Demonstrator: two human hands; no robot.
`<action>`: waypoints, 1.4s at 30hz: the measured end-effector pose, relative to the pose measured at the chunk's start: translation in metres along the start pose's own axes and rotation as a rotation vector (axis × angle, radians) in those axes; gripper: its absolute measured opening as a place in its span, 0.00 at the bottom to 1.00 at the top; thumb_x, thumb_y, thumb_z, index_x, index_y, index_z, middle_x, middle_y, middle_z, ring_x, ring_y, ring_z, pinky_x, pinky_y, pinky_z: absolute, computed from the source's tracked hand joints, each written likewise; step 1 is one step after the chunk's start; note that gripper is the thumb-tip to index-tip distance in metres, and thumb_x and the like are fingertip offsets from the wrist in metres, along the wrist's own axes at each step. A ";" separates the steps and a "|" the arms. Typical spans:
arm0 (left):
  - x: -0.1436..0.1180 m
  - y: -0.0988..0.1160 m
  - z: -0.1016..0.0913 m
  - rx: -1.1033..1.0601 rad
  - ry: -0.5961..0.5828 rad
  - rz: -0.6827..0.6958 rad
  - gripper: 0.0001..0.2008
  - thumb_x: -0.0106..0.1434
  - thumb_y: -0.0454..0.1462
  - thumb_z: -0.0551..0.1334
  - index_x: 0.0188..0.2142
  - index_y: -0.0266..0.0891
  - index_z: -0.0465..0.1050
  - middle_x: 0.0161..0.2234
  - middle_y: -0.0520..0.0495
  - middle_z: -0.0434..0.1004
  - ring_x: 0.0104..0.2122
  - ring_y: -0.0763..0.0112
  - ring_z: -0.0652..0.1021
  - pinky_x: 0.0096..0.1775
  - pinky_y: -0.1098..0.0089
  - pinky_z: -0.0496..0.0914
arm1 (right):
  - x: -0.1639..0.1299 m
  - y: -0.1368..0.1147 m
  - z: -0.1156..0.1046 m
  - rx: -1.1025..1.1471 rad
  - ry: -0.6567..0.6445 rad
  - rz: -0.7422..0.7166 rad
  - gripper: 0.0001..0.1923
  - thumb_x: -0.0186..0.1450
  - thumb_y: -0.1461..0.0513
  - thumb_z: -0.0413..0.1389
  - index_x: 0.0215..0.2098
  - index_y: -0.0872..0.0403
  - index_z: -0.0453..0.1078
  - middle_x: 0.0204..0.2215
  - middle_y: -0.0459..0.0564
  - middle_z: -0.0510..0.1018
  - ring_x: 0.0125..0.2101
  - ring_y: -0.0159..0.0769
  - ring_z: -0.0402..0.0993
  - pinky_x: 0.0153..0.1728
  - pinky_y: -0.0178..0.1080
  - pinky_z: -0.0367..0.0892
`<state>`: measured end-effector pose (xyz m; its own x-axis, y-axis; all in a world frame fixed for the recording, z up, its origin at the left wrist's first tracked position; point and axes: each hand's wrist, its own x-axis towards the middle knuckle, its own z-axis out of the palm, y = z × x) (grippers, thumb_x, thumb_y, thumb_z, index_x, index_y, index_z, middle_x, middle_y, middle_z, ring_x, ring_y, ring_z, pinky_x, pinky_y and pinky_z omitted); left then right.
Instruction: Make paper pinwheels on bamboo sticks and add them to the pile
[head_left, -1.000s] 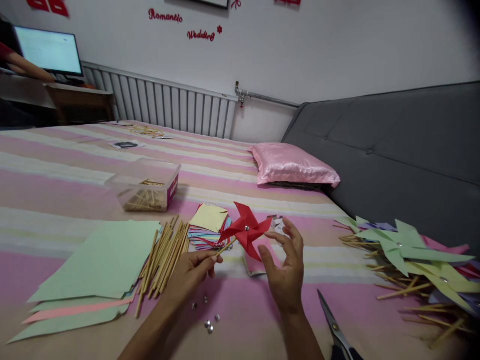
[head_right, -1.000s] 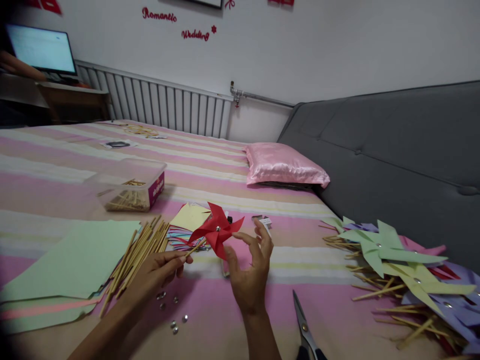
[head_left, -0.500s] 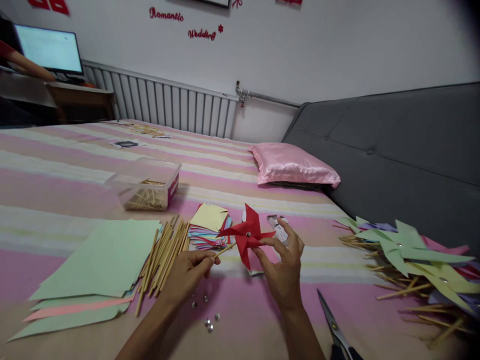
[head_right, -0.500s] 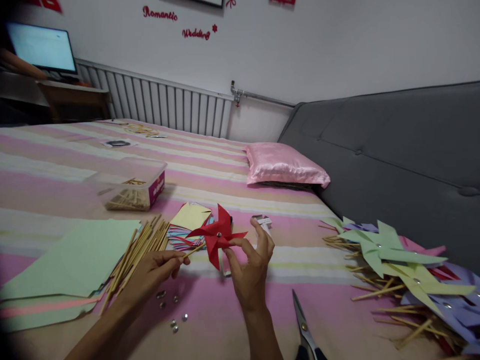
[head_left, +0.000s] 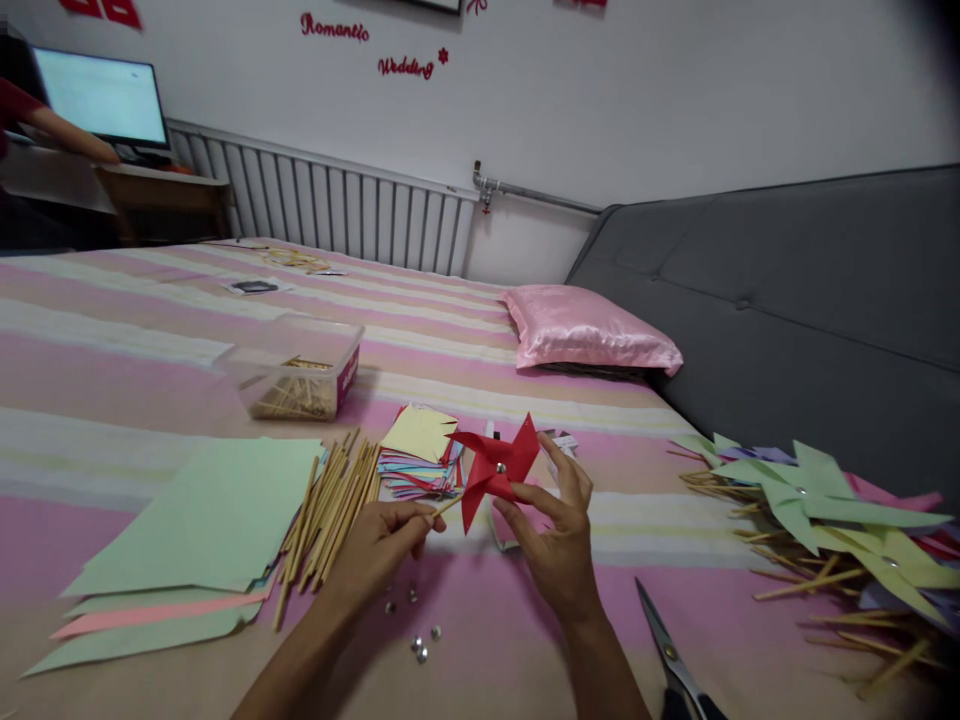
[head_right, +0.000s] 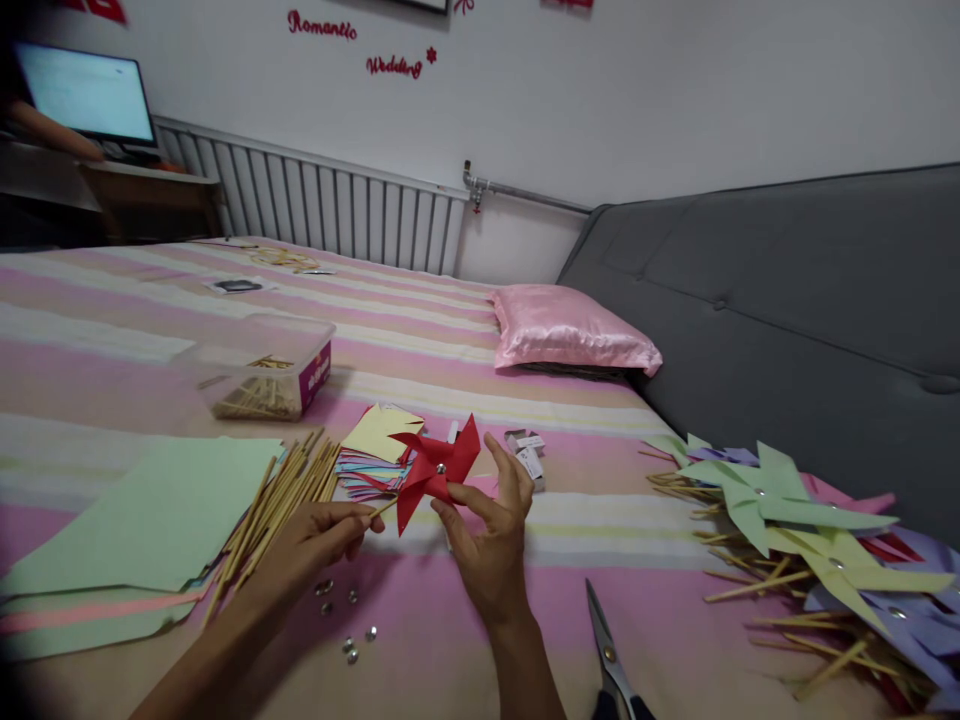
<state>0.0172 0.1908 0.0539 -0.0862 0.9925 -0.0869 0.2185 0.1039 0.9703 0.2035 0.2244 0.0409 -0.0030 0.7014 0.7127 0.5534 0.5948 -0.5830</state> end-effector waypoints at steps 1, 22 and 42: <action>0.000 0.000 0.000 -0.006 -0.003 0.001 0.12 0.51 0.42 0.57 0.23 0.37 0.76 0.15 0.53 0.64 0.18 0.73 0.63 0.23 0.73 0.54 | 0.000 0.000 0.000 0.004 -0.006 0.002 0.04 0.58 0.59 0.59 0.31 0.47 0.76 0.57 0.48 0.61 0.57 0.48 0.50 0.53 0.58 0.53; 0.005 -0.009 -0.007 0.219 0.048 0.082 0.12 0.51 0.40 0.55 0.21 0.37 0.75 0.15 0.54 0.61 0.19 0.72 0.63 0.24 0.73 0.53 | -0.001 0.006 -0.005 -0.077 0.023 0.091 0.19 0.57 0.67 0.50 0.45 0.48 0.70 0.58 0.50 0.56 0.56 0.47 0.54 0.51 0.56 0.56; 0.005 -0.005 -0.005 0.010 -0.003 -0.011 0.14 0.47 0.42 0.56 0.21 0.36 0.76 0.13 0.53 0.61 0.17 0.74 0.62 0.22 0.73 0.53 | 0.001 0.006 -0.001 0.115 0.006 0.125 0.04 0.52 0.60 0.62 0.28 0.48 0.76 0.54 0.50 0.67 0.54 0.48 0.59 0.51 0.55 0.56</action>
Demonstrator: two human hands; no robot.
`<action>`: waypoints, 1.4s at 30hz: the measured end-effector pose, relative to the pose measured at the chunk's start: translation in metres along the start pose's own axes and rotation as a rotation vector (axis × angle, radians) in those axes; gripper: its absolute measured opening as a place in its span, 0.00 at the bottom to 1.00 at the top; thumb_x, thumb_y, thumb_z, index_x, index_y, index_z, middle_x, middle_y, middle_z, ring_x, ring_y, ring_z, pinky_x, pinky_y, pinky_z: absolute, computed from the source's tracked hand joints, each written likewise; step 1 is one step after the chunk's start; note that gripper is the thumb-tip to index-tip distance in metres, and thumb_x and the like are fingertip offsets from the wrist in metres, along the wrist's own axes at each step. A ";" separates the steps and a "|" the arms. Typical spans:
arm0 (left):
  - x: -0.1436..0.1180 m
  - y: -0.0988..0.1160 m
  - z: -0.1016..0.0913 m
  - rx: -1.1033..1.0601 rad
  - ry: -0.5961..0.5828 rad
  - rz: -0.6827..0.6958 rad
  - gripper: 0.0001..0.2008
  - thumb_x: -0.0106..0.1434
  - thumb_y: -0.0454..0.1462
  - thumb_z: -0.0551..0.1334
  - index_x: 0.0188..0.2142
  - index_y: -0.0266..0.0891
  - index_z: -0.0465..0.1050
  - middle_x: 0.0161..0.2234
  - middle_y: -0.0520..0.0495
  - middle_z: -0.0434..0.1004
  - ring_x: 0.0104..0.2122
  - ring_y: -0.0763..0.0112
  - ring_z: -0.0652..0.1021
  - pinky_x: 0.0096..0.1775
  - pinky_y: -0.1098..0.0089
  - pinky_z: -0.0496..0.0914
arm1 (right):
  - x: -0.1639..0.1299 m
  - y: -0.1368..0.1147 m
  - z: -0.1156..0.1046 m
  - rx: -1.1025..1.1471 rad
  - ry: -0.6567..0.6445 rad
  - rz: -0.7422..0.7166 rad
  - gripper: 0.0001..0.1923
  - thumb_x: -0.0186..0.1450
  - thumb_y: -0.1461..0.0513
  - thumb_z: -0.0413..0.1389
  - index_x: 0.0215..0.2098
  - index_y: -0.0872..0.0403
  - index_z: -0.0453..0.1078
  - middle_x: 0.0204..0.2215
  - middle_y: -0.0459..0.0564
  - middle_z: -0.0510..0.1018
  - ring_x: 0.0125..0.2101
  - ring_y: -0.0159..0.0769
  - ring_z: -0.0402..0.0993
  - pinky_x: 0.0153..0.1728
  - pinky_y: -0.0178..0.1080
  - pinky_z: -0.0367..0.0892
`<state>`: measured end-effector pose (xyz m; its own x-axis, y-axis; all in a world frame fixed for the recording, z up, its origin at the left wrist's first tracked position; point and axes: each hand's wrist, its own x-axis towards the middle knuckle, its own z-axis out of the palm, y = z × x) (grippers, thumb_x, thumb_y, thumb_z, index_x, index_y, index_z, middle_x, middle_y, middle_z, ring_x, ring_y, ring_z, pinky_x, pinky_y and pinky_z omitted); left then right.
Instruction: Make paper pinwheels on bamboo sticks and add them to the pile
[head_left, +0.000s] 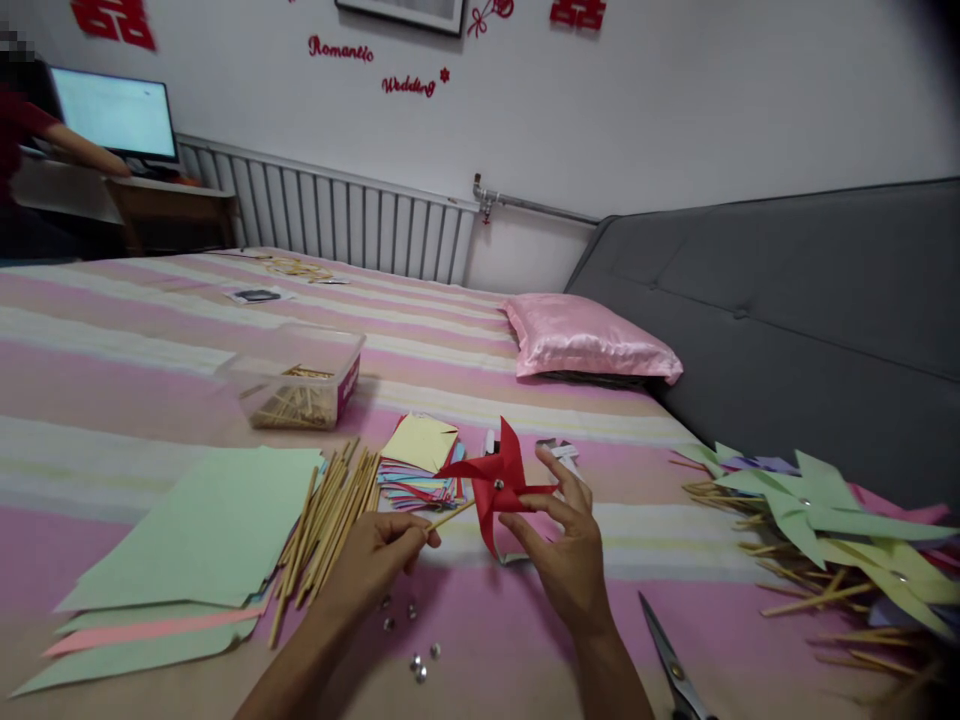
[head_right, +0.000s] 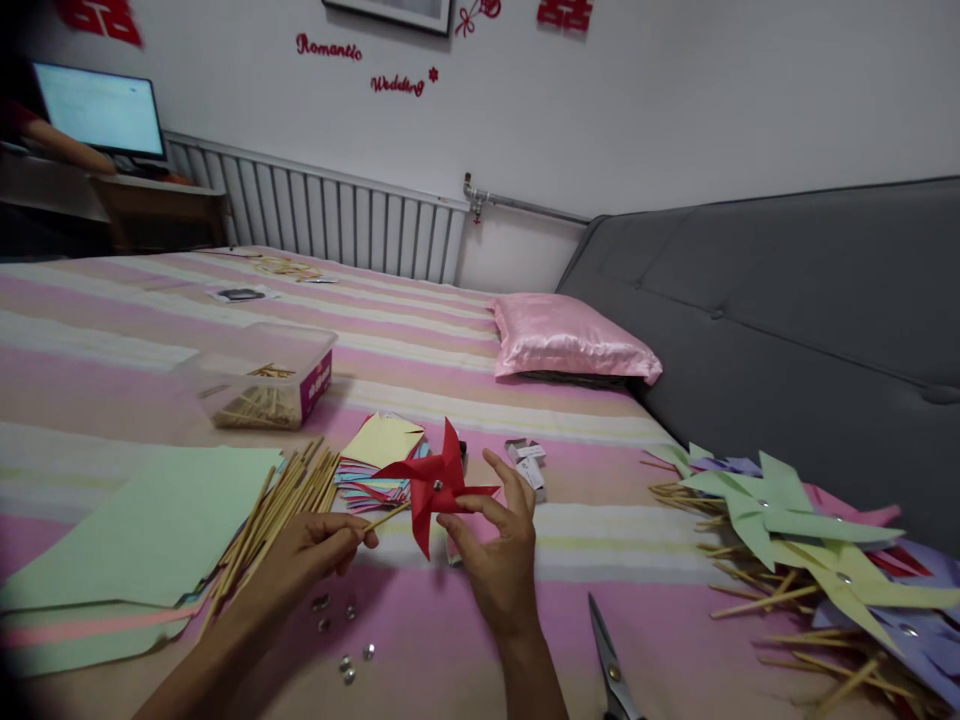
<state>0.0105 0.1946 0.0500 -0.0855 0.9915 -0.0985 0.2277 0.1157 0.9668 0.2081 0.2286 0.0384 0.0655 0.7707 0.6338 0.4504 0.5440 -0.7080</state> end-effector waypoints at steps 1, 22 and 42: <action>0.000 0.001 0.000 -0.006 -0.007 -0.002 0.13 0.47 0.42 0.56 0.21 0.36 0.76 0.13 0.53 0.61 0.17 0.74 0.62 0.22 0.73 0.53 | 0.000 0.000 0.000 0.004 -0.001 -0.005 0.03 0.53 0.60 0.62 0.28 0.48 0.77 0.54 0.50 0.67 0.55 0.48 0.58 0.51 0.55 0.56; -0.003 0.001 0.004 -0.035 -0.011 0.007 0.12 0.48 0.41 0.57 0.21 0.36 0.76 0.13 0.53 0.61 0.17 0.74 0.61 0.22 0.72 0.51 | 0.000 -0.004 -0.001 0.046 -0.057 0.054 0.08 0.59 0.57 0.56 0.28 0.51 0.74 0.55 0.52 0.65 0.56 0.47 0.58 0.53 0.54 0.54; -0.002 -0.010 0.016 0.022 -0.137 0.071 0.15 0.56 0.43 0.57 0.31 0.34 0.76 0.19 0.53 0.66 0.16 0.77 0.62 0.20 0.75 0.54 | -0.003 -0.010 0.014 0.996 0.063 0.808 0.15 0.49 0.60 0.66 0.35 0.55 0.75 0.34 0.47 0.80 0.35 0.33 0.75 0.39 0.34 0.67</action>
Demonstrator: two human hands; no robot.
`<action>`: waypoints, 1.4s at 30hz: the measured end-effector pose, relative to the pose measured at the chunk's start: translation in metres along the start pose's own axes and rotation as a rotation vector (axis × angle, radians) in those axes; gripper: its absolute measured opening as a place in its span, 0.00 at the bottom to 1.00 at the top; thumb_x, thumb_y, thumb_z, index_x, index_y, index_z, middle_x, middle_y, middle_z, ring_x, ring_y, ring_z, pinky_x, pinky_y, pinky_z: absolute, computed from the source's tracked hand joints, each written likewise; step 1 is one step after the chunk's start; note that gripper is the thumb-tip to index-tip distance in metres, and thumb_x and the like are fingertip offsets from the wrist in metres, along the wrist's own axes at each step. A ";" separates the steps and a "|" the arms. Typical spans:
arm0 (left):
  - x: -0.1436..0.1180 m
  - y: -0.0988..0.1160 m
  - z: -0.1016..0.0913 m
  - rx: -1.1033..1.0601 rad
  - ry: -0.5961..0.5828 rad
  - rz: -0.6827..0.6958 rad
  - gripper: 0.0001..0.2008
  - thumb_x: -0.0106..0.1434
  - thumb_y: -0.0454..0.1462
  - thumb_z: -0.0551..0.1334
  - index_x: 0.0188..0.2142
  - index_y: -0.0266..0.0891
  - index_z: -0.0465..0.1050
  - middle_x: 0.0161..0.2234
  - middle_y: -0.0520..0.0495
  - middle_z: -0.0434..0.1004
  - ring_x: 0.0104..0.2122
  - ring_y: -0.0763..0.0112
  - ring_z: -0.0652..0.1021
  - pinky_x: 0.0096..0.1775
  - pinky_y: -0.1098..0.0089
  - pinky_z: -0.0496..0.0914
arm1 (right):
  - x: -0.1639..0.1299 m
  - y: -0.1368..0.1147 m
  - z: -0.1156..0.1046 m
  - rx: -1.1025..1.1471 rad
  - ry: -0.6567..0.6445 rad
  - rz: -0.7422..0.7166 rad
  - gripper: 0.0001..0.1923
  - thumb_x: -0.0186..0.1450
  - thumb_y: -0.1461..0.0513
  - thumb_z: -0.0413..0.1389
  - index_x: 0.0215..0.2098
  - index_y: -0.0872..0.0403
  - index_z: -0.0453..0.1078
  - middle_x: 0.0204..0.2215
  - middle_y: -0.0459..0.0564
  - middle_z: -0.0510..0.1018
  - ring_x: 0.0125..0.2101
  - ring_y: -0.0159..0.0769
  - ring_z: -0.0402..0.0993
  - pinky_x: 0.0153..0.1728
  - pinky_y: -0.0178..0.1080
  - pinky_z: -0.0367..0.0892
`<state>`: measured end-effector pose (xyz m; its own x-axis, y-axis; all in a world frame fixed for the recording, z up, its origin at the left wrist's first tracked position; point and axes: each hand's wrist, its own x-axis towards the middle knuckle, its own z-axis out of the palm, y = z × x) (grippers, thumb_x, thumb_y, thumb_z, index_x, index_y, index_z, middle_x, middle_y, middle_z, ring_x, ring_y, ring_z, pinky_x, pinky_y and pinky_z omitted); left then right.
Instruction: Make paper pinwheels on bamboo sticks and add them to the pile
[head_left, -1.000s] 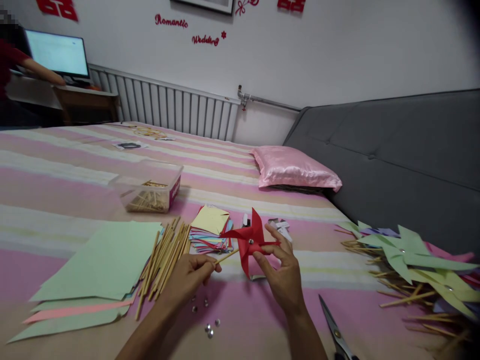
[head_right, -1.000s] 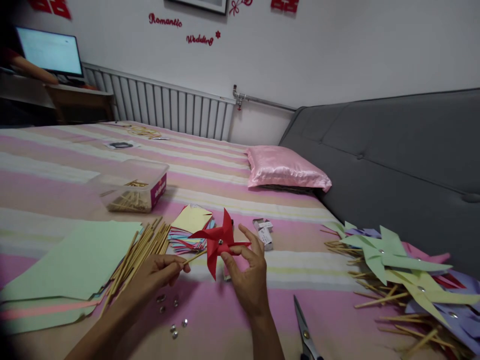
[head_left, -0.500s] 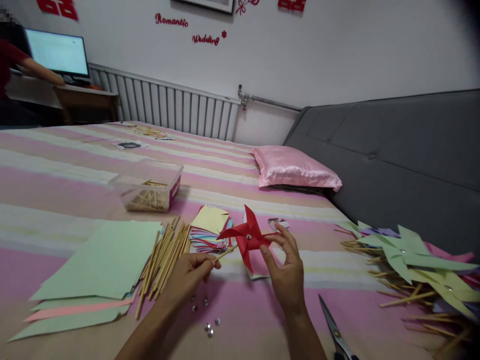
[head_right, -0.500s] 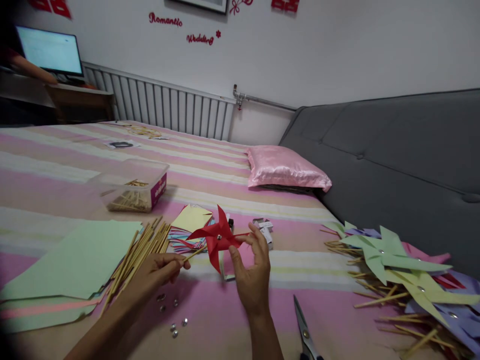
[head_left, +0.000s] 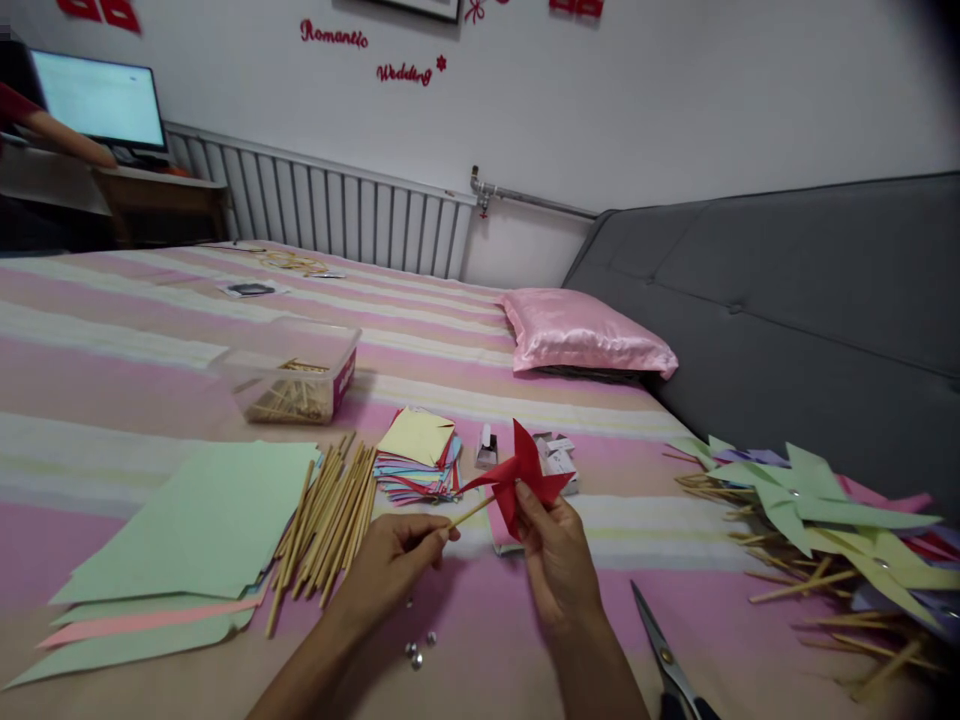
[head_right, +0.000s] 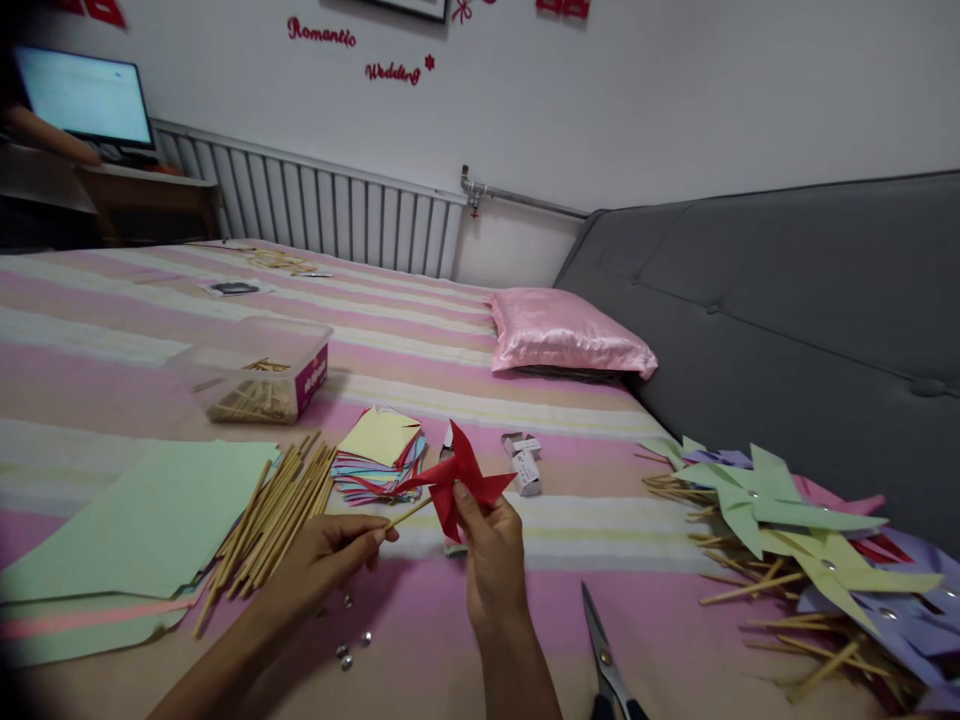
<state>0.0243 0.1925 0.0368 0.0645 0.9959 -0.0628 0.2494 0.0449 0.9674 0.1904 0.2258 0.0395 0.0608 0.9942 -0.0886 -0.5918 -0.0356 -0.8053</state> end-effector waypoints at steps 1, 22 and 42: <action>0.000 -0.001 0.001 -0.001 -0.022 -0.011 0.15 0.57 0.43 0.56 0.32 0.34 0.76 0.19 0.53 0.66 0.16 0.78 0.62 0.20 0.75 0.54 | 0.001 0.000 0.000 0.016 0.008 0.005 0.15 0.49 0.60 0.66 0.35 0.54 0.75 0.34 0.47 0.80 0.35 0.32 0.75 0.39 0.34 0.68; -0.002 0.000 0.006 0.008 -0.293 0.091 0.16 0.61 0.43 0.55 0.26 0.33 0.73 0.16 0.53 0.66 0.18 0.77 0.66 0.24 0.75 0.58 | 0.003 0.001 -0.004 -0.044 0.057 -0.103 0.18 0.48 0.59 0.66 0.35 0.58 0.73 0.34 0.51 0.80 0.35 0.37 0.75 0.40 0.40 0.68; 0.003 -0.006 0.003 -0.199 -0.035 -0.015 0.17 0.56 0.47 0.60 0.36 0.35 0.76 0.31 0.43 0.80 0.26 0.71 0.75 0.29 0.72 0.65 | 0.001 0.007 -0.006 -0.245 -0.028 -0.044 0.14 0.53 0.53 0.62 0.28 0.57 0.73 0.24 0.46 0.74 0.27 0.30 0.67 0.34 0.34 0.61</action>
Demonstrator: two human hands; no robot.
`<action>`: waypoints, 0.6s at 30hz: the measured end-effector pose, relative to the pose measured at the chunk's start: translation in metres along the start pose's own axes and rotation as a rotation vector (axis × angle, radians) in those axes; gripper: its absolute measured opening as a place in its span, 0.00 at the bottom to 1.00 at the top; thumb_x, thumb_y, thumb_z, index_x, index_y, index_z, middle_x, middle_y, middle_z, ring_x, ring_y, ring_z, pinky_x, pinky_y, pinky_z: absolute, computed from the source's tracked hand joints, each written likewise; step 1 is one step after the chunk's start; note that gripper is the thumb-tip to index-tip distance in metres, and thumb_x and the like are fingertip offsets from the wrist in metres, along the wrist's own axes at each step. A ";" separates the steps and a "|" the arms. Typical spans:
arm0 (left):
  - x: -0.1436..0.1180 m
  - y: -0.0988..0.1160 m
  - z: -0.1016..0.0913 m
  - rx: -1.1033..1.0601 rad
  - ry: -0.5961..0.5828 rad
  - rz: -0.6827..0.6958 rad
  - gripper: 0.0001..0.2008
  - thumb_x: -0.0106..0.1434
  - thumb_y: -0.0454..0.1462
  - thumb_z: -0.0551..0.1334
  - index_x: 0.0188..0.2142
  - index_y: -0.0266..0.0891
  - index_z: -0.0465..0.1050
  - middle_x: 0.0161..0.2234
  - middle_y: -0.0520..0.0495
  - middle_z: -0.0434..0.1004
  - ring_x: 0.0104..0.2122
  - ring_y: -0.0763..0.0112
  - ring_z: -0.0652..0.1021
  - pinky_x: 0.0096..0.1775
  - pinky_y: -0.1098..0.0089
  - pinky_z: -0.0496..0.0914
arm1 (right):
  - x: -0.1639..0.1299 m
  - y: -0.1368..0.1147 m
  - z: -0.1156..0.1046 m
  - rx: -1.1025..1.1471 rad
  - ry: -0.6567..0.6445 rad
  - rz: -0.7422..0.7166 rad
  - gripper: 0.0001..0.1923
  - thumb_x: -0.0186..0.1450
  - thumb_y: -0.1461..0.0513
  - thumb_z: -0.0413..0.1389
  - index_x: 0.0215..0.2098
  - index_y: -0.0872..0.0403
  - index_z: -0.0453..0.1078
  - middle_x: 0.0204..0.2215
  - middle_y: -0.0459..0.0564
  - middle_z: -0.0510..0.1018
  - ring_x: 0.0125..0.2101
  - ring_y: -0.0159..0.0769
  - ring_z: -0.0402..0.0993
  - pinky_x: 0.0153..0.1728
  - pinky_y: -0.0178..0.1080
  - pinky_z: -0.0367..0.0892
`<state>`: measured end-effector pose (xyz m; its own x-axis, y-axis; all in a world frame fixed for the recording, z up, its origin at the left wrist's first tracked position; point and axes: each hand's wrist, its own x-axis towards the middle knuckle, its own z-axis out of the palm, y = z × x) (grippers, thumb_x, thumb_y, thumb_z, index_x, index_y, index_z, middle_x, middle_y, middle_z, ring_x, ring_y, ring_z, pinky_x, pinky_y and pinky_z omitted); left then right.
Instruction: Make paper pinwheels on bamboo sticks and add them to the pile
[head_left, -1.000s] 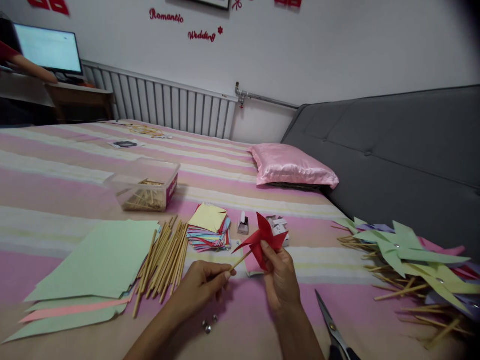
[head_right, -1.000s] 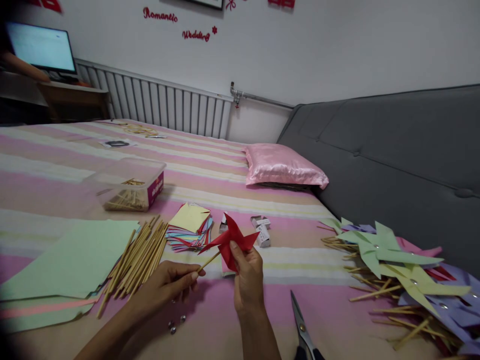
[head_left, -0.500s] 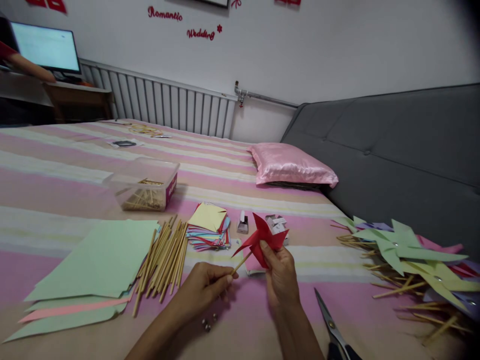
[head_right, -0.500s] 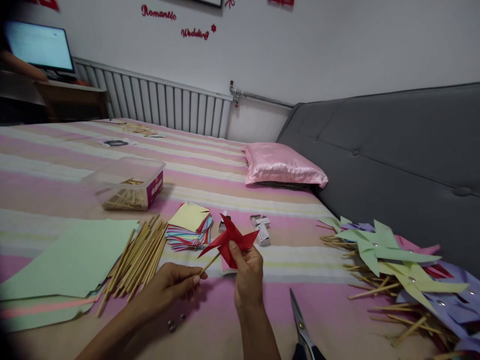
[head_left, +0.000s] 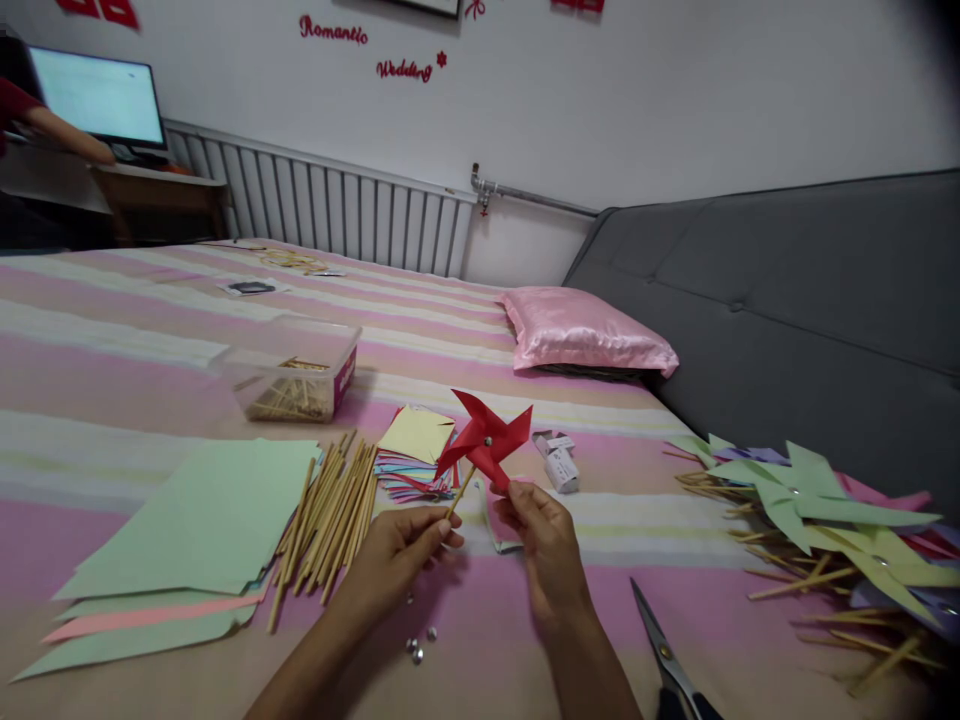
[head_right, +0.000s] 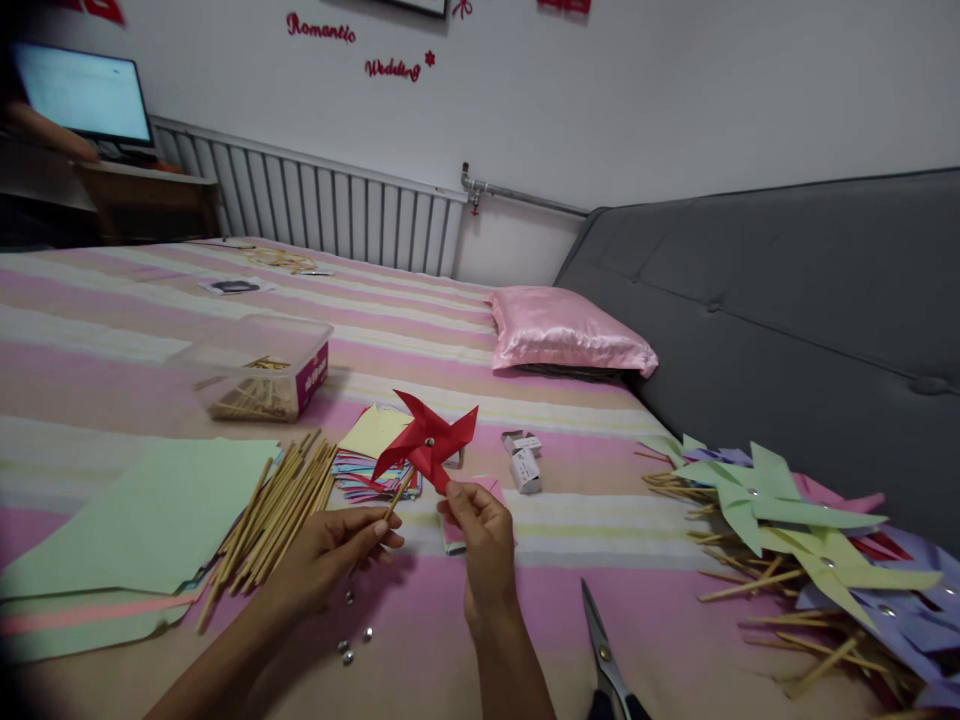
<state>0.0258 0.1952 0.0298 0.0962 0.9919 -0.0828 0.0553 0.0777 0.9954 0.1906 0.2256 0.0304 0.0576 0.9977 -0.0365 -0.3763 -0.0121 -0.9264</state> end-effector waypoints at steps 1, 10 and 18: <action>0.000 0.000 0.000 -0.001 0.001 -0.006 0.17 0.56 0.47 0.60 0.37 0.34 0.76 0.31 0.43 0.80 0.26 0.72 0.74 0.29 0.72 0.65 | 0.000 0.000 0.000 -0.001 0.001 -0.002 0.14 0.53 0.54 0.63 0.27 0.57 0.73 0.24 0.46 0.74 0.27 0.30 0.66 0.33 0.33 0.61; -0.001 0.002 0.001 0.019 -0.018 -0.021 0.19 0.55 0.47 0.61 0.37 0.33 0.76 0.30 0.42 0.80 0.26 0.71 0.75 0.29 0.72 0.65 | 0.002 -0.004 0.000 0.090 0.120 -0.025 0.12 0.49 0.56 0.65 0.25 0.56 0.72 0.21 0.43 0.70 0.25 0.29 0.64 0.31 0.33 0.60; -0.002 0.002 0.001 0.023 -0.031 -0.023 0.17 0.56 0.46 0.61 0.36 0.34 0.75 0.30 0.43 0.80 0.26 0.71 0.75 0.29 0.72 0.65 | 0.001 -0.004 0.001 0.146 0.134 -0.054 0.11 0.50 0.57 0.64 0.23 0.55 0.70 0.20 0.41 0.67 0.23 0.27 0.62 0.29 0.32 0.60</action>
<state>0.0265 0.1935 0.0317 0.1250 0.9864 -0.1072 0.0802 0.0976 0.9920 0.1915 0.2266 0.0348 0.2001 0.9787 -0.0467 -0.4992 0.0608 -0.8644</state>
